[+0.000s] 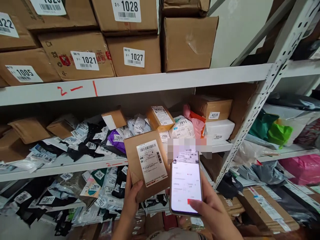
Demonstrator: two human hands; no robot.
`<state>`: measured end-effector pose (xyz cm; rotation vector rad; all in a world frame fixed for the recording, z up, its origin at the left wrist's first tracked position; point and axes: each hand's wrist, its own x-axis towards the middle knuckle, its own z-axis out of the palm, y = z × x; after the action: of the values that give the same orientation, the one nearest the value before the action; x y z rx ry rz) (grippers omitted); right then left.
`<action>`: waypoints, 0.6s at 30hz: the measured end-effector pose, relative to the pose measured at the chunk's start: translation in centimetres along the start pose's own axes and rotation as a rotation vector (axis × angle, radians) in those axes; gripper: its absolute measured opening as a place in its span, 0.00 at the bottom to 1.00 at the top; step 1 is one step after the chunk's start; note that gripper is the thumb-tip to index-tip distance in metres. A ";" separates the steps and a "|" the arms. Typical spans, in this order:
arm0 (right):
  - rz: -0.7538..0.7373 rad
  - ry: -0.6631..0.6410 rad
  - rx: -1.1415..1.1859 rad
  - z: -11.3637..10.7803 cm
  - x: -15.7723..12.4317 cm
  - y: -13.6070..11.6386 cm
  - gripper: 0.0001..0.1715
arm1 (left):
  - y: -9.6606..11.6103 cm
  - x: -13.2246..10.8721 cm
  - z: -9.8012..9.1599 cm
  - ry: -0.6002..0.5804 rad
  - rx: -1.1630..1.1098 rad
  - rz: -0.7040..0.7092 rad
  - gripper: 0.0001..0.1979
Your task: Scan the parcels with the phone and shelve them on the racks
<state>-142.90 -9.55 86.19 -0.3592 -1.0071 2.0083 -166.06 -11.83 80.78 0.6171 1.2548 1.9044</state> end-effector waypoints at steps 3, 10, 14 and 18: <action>-0.033 0.101 -0.027 -0.9 0.3 -0.2 0.62 | -0.1 0.1 -0.1 0.019 -0.010 0.002 0.48; -0.110 0.154 -0.051 -1.6 1.2 -0.4 0.53 | -0.1 0.3 -0.6 0.067 -0.032 -0.055 0.49; -0.108 0.147 -0.058 -1.5 1.5 -0.4 0.52 | -0.3 0.6 -1.1 0.054 -0.055 -0.094 0.51; -0.113 0.102 -0.069 -1.6 1.8 -0.4 0.53 | -0.6 0.9 -1.7 0.052 -0.020 -0.093 0.50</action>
<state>-142.89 -7.20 85.64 -0.4285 -1.0117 1.8389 -167.65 -11.96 79.53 0.4933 1.2733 1.8644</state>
